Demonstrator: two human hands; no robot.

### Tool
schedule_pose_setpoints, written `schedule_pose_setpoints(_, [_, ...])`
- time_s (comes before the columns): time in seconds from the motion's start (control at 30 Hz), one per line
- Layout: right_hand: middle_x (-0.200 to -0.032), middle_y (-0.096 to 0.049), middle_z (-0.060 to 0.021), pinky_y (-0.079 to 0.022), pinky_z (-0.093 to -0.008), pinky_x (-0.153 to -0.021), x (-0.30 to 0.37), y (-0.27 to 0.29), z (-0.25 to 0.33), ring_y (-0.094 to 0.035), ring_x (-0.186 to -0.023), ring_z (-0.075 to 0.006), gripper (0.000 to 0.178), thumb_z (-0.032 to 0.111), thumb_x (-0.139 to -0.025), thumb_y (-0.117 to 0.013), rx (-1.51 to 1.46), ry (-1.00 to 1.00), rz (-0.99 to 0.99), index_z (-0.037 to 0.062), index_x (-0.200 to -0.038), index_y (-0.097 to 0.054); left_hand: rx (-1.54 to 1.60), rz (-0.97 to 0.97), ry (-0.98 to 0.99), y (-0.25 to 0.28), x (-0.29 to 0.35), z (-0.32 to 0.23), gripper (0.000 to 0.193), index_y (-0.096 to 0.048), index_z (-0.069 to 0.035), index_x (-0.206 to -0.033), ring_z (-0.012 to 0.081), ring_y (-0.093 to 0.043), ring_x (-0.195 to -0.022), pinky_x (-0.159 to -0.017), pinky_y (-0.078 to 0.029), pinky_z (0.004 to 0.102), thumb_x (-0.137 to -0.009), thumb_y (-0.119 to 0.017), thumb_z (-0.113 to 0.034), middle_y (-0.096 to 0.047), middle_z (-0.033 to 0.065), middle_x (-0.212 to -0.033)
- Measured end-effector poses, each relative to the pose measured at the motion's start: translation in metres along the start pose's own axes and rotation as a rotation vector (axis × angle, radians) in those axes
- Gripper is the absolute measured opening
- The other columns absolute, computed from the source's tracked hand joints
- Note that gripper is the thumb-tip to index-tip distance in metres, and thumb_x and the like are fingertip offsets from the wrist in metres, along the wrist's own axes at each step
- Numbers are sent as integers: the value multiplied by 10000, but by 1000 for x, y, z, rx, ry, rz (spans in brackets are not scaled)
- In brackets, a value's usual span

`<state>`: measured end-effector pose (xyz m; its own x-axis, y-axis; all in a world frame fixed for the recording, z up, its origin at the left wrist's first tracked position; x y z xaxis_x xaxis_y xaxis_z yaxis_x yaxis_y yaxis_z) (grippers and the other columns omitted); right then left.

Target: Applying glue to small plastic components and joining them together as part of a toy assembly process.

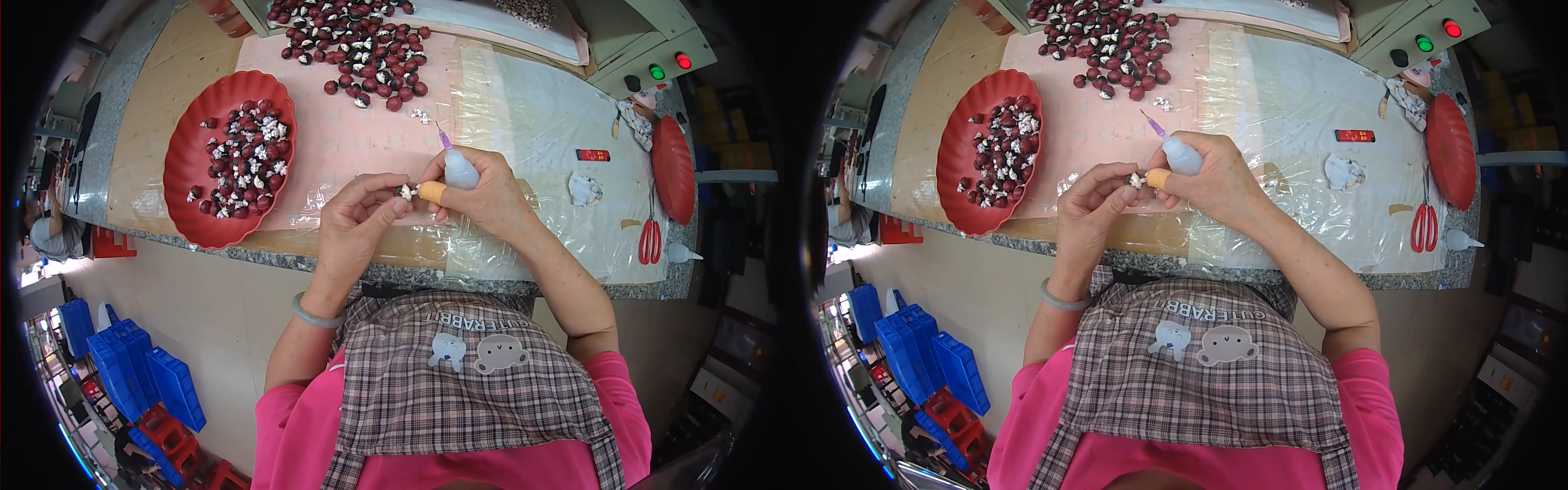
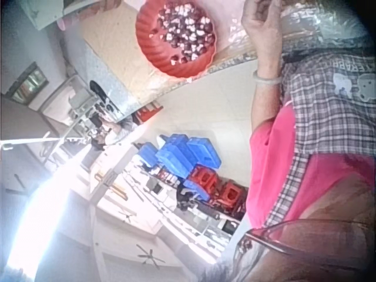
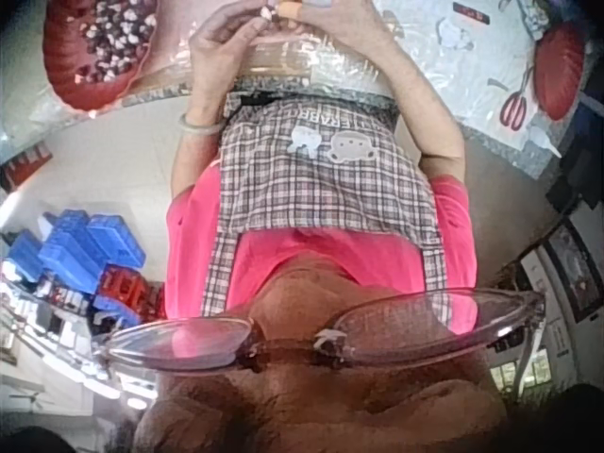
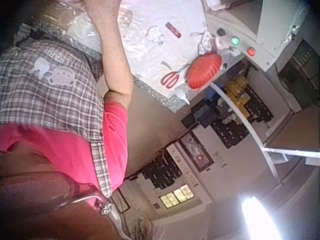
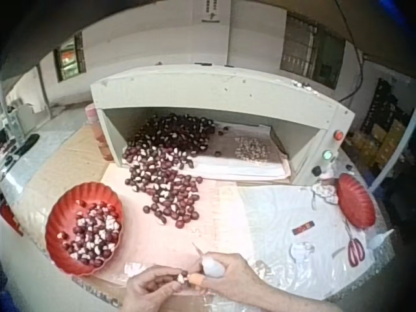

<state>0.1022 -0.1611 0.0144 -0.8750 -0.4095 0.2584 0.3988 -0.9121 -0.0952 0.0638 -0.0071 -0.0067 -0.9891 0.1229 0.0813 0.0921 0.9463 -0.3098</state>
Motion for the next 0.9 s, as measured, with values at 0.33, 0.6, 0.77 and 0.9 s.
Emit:
schedule_pose_setpoints(0.33, [-770, -639, -54, -537, -215, -565, 7, -2, -9, -616, -635, -84, 82, 26, -838, -643, -33, -20, -92, -24, -901, -625, -450, -82, -246, -11, 2, -16, 230, -667, 0, -1019, 161, -650, -838, -724, -561, 256, -792, -663, 40, -632, 102, -955])
schedule_pose_setpoints(0.6, [-747, -627, -40, -512, -199, -543, 5, 4, -5, -594, -619, -77, 98, 30, -859, -642, -92, 59, -89, -17, -942, -618, -293, 19, -149, -12, -14, -9, 241, -619, 26, -1070, 158, -648, -852, -728, -554, 259, -831, -612, 48, -616, 92, -973])
schedule_pose_setpoints(0.77, [-802, -619, -25, -456, -184, -500, 12, 21, -2, -551, -596, -53, 131, 48, -852, -658, -92, 103, -147, -8, -968, -632, -95, -7, -20, 6, -48, -11, 222, -556, 16, -1047, 114, -597, -848, -705, -520, 245, -831, -529, 59, -580, 55, -935])
schedule_pose_setpoints(0.9, [-722, -593, -16, -435, -176, -480, 18, 27, -8, -547, -582, -51, 153, 68, -868, -649, -17, 43, -160, 4, -1004, -620, -984, -137, -456, 4, -78, -38, 279, -581, -50, -1025, 181, -565, -744, -642, -475, 295, -758, -613, 23, -597, 75, -899])
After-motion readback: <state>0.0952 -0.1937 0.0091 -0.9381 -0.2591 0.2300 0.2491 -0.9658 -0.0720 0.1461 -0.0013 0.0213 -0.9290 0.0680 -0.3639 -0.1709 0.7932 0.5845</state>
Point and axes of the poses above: each hand's wrist, its own x-axis away from the middle knuckle, its own y-axis out of the back of the hand, z = x × y, the point moved 6 cm from there along -x, towards the middle knuckle
